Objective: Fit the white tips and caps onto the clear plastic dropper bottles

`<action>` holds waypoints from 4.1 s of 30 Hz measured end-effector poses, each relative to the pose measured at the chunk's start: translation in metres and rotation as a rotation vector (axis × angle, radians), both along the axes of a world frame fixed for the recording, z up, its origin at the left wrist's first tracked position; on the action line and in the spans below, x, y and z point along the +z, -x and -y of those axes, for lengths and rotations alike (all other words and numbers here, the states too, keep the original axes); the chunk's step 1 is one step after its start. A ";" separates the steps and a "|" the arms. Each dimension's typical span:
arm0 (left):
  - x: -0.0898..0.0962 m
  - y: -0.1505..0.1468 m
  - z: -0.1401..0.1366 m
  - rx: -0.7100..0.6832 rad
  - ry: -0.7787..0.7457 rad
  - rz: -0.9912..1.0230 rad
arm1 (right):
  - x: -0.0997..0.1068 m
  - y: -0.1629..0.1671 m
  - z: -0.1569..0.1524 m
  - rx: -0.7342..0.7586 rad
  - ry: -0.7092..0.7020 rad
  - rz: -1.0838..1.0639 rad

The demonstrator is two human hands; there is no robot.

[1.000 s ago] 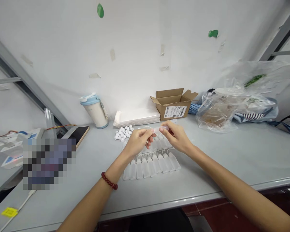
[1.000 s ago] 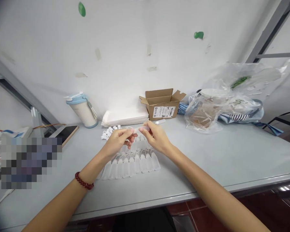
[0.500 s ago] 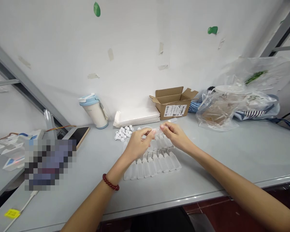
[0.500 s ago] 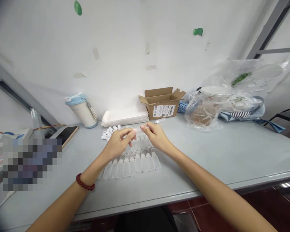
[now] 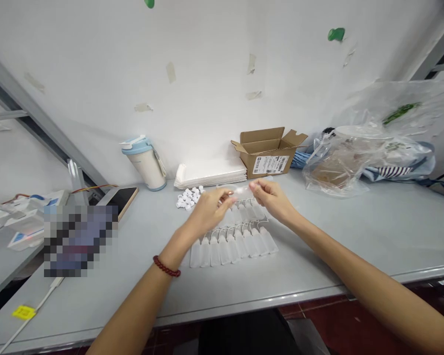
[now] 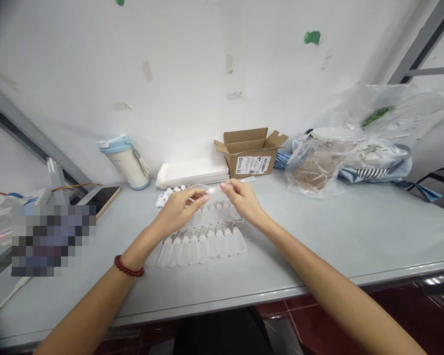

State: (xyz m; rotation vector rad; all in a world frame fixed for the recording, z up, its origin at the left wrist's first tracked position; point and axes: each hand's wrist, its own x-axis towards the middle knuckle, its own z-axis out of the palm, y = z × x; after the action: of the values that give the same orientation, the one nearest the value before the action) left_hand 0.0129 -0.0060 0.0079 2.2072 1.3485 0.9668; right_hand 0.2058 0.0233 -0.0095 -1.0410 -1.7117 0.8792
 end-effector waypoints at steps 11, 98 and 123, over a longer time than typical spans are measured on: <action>0.006 0.092 -0.023 0.334 0.225 -0.411 | -0.011 -0.053 -0.052 -0.304 -0.024 0.478; 0.008 0.009 0.001 0.080 0.367 0.572 | 0.003 0.008 0.015 0.196 -0.130 0.123; 0.008 0.001 0.012 -0.106 0.321 0.383 | 0.009 0.010 0.017 0.364 0.509 -0.290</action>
State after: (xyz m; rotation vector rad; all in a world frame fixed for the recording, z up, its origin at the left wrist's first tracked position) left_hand 0.0120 -0.0182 0.0160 1.7315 1.1092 0.9925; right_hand 0.1953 0.0063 -0.0003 -0.8697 -1.4817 1.6775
